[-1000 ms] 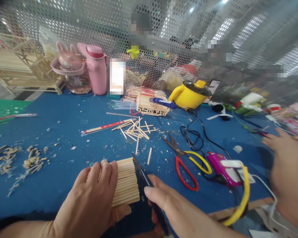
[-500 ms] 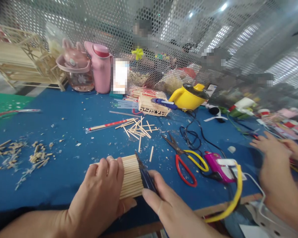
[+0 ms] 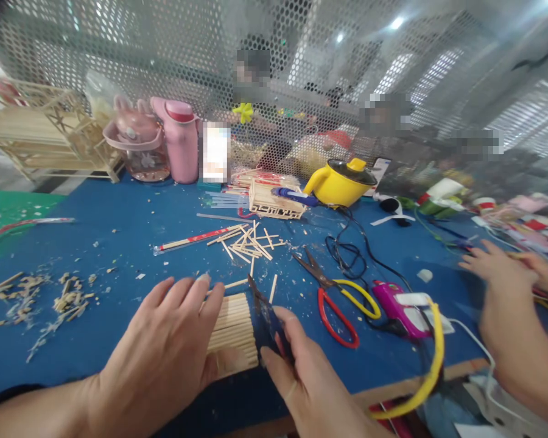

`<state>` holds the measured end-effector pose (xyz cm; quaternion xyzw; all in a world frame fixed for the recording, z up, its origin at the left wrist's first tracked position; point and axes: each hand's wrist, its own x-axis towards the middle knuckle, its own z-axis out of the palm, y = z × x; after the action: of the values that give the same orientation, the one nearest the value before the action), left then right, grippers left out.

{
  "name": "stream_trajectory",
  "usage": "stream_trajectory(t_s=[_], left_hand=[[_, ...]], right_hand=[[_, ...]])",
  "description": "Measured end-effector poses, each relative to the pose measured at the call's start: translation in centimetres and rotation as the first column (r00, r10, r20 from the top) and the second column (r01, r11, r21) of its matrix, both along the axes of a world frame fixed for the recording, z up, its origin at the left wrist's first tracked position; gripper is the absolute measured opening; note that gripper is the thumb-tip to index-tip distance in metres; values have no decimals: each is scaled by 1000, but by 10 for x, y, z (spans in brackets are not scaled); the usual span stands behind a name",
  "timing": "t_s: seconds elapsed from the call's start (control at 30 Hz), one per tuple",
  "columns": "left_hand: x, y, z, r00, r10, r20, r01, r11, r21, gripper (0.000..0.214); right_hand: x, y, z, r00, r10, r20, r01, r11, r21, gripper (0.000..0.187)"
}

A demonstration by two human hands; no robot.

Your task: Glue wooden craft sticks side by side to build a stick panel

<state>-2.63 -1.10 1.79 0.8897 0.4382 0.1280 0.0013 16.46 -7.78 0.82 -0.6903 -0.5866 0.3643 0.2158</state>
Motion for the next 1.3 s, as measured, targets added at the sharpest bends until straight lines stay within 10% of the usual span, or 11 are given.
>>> stream_trajectory(t_s=[0.23,0.43,0.7,0.97,1.3], left_hand=[[16,42,11,966,53,254,71,888,-453,25],[14,61,-4,927,112,357,58,900,-433,35],[12,65,1,809,121,575,207,858,-471,41],[7,62,8,564,167,809,347,841,-415,43],[11,63,6,528,215,822,335,837,-433,42]], right_hand=[[13,-1,-9,994,34,102,-51,985,162,53],[14,26,1,998,-62,3,62,991,120,47],[10,46,15,837,63,-544,-10,995,99,66],[2,86,31,989,73,126,-130,834,537,49],[17,93,0,969,147,197,-233,806,544,74]])
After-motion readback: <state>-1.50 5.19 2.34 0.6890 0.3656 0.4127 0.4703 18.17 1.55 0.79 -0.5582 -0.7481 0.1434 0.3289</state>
